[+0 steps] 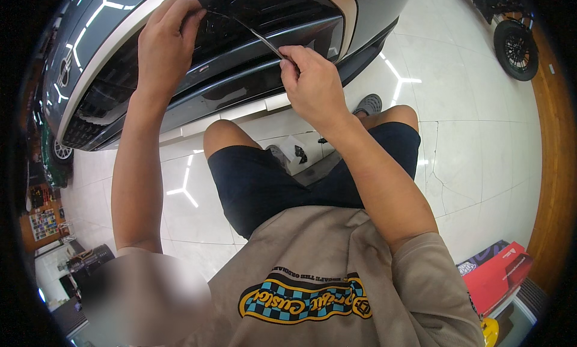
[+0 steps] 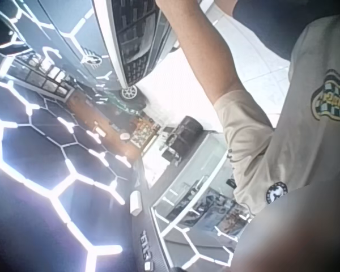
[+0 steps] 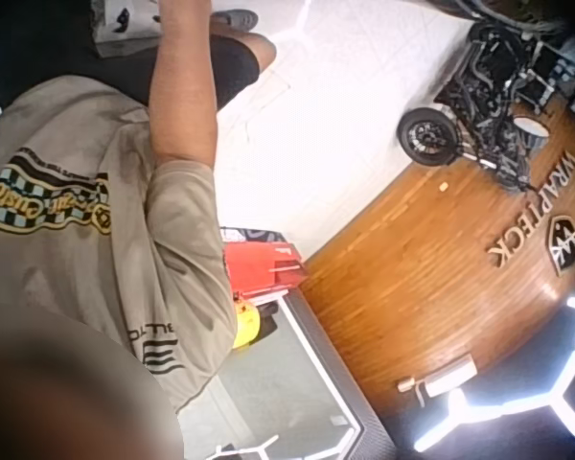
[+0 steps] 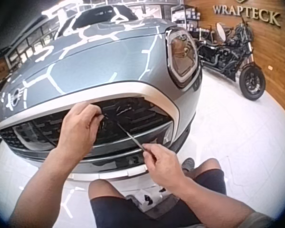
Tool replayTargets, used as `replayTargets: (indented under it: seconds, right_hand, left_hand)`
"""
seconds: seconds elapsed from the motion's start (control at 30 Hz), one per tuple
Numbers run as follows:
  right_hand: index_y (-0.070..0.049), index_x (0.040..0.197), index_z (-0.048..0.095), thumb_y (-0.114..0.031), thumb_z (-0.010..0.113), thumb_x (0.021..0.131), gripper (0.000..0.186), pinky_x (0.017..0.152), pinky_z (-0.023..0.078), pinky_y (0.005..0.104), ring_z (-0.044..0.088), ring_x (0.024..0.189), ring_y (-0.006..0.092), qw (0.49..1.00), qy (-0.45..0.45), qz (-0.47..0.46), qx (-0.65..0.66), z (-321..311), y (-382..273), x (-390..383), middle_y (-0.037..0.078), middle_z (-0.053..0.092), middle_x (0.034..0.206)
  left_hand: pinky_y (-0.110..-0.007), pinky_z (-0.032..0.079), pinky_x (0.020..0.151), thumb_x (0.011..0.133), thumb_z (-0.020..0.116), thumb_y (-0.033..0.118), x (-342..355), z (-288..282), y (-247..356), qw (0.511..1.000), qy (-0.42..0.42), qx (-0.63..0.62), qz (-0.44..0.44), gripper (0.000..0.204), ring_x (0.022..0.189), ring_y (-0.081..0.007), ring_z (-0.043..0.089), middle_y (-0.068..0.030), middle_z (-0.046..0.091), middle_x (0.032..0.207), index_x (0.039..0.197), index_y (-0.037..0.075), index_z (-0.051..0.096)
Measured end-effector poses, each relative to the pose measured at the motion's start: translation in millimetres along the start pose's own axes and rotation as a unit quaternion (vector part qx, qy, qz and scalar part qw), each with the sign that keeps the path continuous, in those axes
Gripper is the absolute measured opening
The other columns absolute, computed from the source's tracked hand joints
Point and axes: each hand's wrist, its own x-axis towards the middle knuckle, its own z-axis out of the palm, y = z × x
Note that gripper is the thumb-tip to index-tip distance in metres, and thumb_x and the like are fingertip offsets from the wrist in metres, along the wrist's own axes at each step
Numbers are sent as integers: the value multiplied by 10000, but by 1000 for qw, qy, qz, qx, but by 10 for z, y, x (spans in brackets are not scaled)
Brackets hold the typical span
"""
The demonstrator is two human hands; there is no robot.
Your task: The person is installing a black grille insert into the front bumper of a car. They use a metal tool to pry and adjust the grille pieces into place, ensuring they fit securely within the bumper's openings.
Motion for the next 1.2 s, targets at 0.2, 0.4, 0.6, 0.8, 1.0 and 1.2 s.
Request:
replayTargets:
  seconds: [0.2,0.4,0.6,0.8,1.0,1.2]
  right_hand:
    - [35,1210,676,-68,634,1002,236,723,570,266,708,796,139,989,-30,100,106,181,21,-117,106,744,963]
    - [65,1243,625,-46,595,1028,244,778,590,267,736,869,159,981,1,112,162,338,-119,-267,122,735,1021]
    - [72,1286,553,-69,546,1065,263,877,592,290,733,981,199,919,12,212,332,496,-203,-394,153,702,1107]
    - [70,1247,540,-53,526,1062,223,879,599,302,731,987,210,864,-11,282,416,665,-402,-314,157,687,1092]
    - [66,1242,522,-40,520,1055,215,867,602,307,733,986,215,851,-10,282,443,773,-519,-298,162,676,1090]
    - [70,1241,511,-38,509,1056,214,879,606,302,735,993,227,827,-9,302,474,860,-628,-255,166,669,1092]
  left_hand:
    - [-407,545,803,956,706,151,13,2,4,1000,-13,-8,-17,136,903,-342,685,-119,709,1000,1045,49,706]
    - [-408,537,776,945,720,157,60,-25,43,1000,-1,-21,2,144,859,-328,681,-114,701,980,1042,52,711]
    - [-387,524,715,931,735,160,132,-90,94,998,-43,-33,-31,154,770,-310,659,-105,682,945,1041,54,715]
    - [-366,520,685,934,738,160,154,-104,82,998,-51,-29,-29,152,738,-292,660,-102,680,938,1039,54,714]
    - [-369,525,686,930,742,162,167,-123,92,998,-50,-29,-22,163,757,-300,675,-113,684,946,1043,49,712]
    - [-370,531,699,935,732,152,184,-129,77,998,-60,-16,-6,156,773,-306,683,-116,684,950,1046,44,710]
